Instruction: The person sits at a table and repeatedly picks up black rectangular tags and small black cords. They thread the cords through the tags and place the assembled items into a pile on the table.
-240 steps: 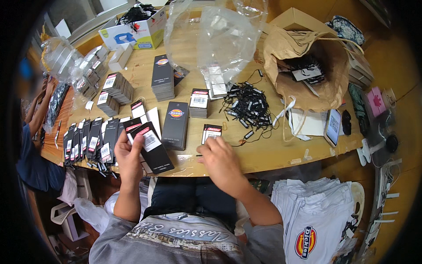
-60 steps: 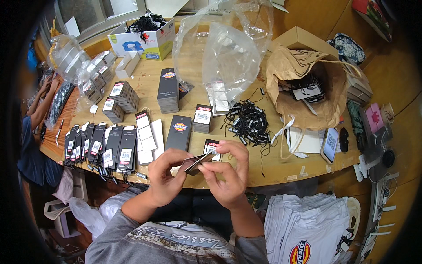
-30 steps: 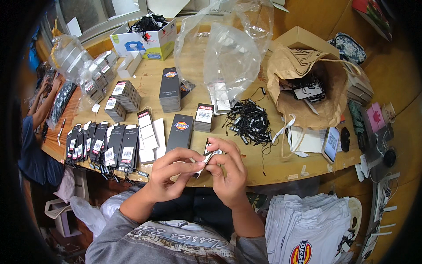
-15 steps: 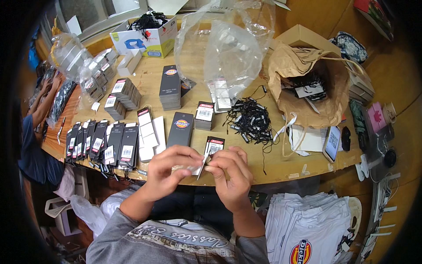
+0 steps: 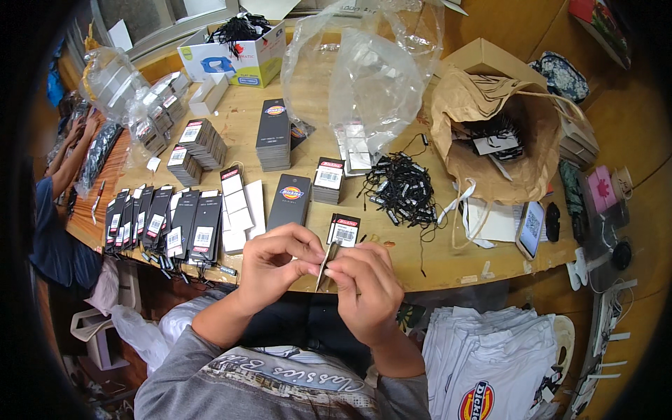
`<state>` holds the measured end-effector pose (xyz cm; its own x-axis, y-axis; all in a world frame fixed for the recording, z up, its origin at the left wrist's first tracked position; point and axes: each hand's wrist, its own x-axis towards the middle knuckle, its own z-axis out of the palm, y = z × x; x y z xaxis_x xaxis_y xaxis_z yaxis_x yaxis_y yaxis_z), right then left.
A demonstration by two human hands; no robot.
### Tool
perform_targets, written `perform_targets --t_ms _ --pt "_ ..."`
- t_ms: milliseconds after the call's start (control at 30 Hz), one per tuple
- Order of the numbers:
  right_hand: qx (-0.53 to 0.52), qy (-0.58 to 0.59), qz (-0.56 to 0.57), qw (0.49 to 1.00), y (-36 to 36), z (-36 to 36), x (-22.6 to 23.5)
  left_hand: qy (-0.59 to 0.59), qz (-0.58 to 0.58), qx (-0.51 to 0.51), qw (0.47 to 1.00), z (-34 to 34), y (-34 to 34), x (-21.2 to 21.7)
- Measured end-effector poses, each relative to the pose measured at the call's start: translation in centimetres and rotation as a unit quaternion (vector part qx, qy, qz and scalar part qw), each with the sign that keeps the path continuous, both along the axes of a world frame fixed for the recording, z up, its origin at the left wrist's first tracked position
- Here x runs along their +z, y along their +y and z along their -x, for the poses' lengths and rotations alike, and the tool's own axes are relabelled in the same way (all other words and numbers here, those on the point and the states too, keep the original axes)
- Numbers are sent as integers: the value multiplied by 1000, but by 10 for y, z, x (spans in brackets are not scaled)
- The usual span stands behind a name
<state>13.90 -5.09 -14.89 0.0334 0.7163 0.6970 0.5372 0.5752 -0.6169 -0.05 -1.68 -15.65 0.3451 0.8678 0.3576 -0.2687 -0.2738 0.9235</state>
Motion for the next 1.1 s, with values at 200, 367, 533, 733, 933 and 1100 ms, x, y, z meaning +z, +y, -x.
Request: perform_targets --t_ms 200,367,533,733,933,1100 --pt "68 90 106 988 3 2 -2 -36 14 31 999 -5 -1 -13" --pt "139 299 169 929 4 1 0 -24 -8 -6 1000 -3 2 -11" --pt "211 302 193 909 8 -9 -6 -84 63 -78 991 -2 0 -5" --pt "234 390 200 868 7 1 -2 -53 37 -78 995 3 4 -9" --pt "248 314 297 867 7 -18 -10 -143 6 95 985 16 12 8" --pt "216 208 274 914 11 -31 -6 -238 7 7 971 24 9 7"
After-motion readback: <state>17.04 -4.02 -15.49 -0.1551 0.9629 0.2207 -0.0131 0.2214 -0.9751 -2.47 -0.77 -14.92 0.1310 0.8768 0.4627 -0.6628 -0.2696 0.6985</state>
